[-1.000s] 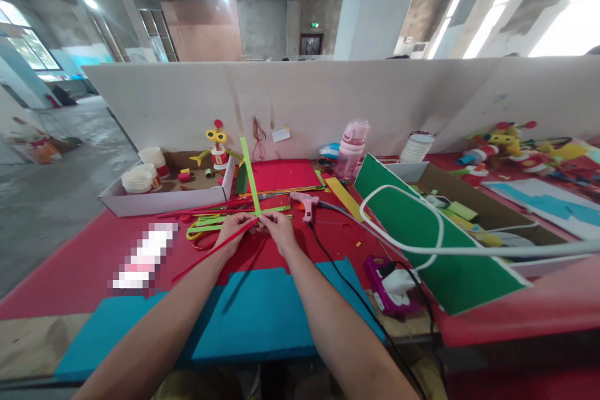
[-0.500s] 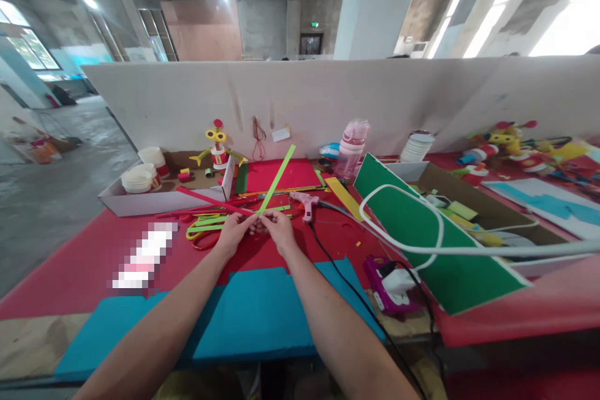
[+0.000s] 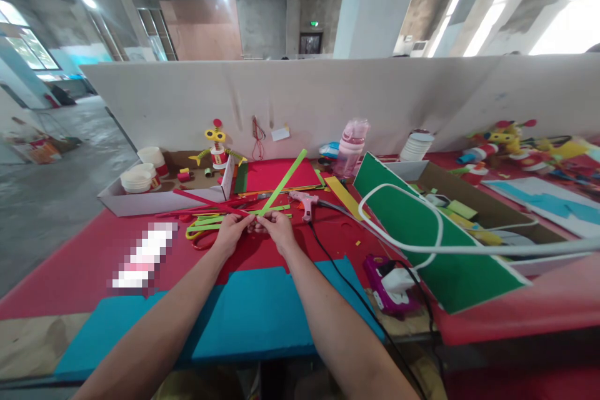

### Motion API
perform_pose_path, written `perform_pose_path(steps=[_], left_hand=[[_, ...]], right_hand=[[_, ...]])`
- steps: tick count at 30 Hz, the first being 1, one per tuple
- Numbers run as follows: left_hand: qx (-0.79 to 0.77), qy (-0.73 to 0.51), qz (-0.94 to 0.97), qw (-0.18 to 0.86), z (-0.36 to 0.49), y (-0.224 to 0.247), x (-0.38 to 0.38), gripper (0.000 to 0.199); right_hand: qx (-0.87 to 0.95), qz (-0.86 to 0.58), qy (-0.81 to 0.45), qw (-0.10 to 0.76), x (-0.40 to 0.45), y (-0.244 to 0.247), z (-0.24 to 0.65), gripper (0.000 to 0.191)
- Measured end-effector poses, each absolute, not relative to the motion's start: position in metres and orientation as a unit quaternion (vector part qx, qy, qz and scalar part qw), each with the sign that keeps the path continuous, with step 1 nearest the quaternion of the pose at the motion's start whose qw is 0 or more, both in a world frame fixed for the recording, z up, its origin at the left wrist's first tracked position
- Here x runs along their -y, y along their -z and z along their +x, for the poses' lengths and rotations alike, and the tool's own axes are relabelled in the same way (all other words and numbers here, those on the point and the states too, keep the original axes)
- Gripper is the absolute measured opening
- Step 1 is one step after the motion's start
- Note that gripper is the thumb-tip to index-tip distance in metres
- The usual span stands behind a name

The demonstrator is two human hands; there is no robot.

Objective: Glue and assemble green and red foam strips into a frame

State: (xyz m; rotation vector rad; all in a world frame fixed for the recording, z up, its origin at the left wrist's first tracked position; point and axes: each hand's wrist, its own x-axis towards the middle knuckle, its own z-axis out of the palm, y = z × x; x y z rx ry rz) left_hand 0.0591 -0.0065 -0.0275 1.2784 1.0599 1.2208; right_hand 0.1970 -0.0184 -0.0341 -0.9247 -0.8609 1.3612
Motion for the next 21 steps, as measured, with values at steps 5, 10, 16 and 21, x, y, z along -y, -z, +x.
perform_pose_path(steps=[5,10,16,21], left_hand=[[-0.426,-0.519,0.53,0.519,0.061,0.027,0.0066,0.033],[-0.46,-0.503,0.54,0.494,0.0614,0.0239,0.0091,0.031],[-0.465,-0.499,0.549,0.483,0.0589,0.023,0.0087,0.033],[-0.421,-0.513,0.545,0.513,0.0604,0.0243,0.0086,0.029]], right_hand=[[0.389,-0.407,-0.555,0.612,0.0178,0.0324,0.1959,0.035],[0.399,-0.403,-0.559,0.605,0.0195,0.0305,0.1961,0.035],[0.39,-0.388,-0.581,0.6,0.0187,0.0337,0.1961,0.037],[0.374,-0.386,-0.586,0.607,0.0166,0.0357,0.1967,0.036]])
